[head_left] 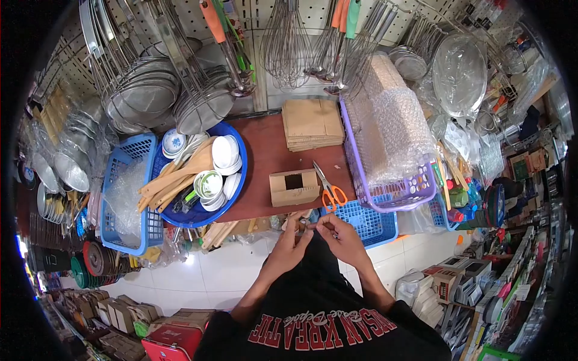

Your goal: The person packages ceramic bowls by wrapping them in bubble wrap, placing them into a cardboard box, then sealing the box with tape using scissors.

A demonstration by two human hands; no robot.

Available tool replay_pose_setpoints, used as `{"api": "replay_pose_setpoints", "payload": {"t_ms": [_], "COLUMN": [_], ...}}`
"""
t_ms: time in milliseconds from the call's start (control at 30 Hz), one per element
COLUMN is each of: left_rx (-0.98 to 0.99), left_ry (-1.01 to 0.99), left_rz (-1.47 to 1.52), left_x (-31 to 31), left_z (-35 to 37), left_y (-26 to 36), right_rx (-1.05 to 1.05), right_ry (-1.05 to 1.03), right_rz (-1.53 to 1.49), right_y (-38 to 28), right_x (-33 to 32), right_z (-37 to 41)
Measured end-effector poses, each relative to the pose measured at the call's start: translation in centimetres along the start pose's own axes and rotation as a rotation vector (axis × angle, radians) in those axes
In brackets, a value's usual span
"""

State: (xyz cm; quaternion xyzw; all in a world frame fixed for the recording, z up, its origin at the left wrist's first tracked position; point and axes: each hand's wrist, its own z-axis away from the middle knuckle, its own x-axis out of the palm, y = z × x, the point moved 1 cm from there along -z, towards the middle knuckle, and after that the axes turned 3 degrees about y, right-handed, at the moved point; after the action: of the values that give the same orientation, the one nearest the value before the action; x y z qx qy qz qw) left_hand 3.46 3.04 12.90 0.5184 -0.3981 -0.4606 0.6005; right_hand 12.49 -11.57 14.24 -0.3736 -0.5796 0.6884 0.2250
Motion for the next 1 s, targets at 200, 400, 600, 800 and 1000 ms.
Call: {"api": "replay_pose_setpoints", "payload": {"t_ms": [200, 400, 600, 800, 1000], "left_rx": [0.071, 0.080, 0.025, 0.168, 0.067], "left_ry": [-0.002, 0.007, 0.004, 0.100, 0.072], "left_rz": [-0.133, -0.138, -0.156, -0.256, -0.013], "left_x": [-0.1, -0.1, -0.4, -0.3, -0.3], "left_z": [-0.3, -0.4, -0.4, -0.3, -0.2], "left_y": [-0.8, -0.7, -0.5, -1.1, -2.6], "right_rx": [0.020, 0.063, 0.021, 0.099, 0.084], "right_ry": [-0.050, -0.076, -0.087, -0.141, -0.149], "right_rz": [-0.009, -0.018, -0.032, -0.117, -0.285], "right_y": [-0.3, -0.5, 0.8, 0.9, 1.4], "right_x": [0.0, 0.0, 0.3, 0.4, 0.9], "right_z": [0.3, 0.2, 0.1, 0.2, -0.3]}}
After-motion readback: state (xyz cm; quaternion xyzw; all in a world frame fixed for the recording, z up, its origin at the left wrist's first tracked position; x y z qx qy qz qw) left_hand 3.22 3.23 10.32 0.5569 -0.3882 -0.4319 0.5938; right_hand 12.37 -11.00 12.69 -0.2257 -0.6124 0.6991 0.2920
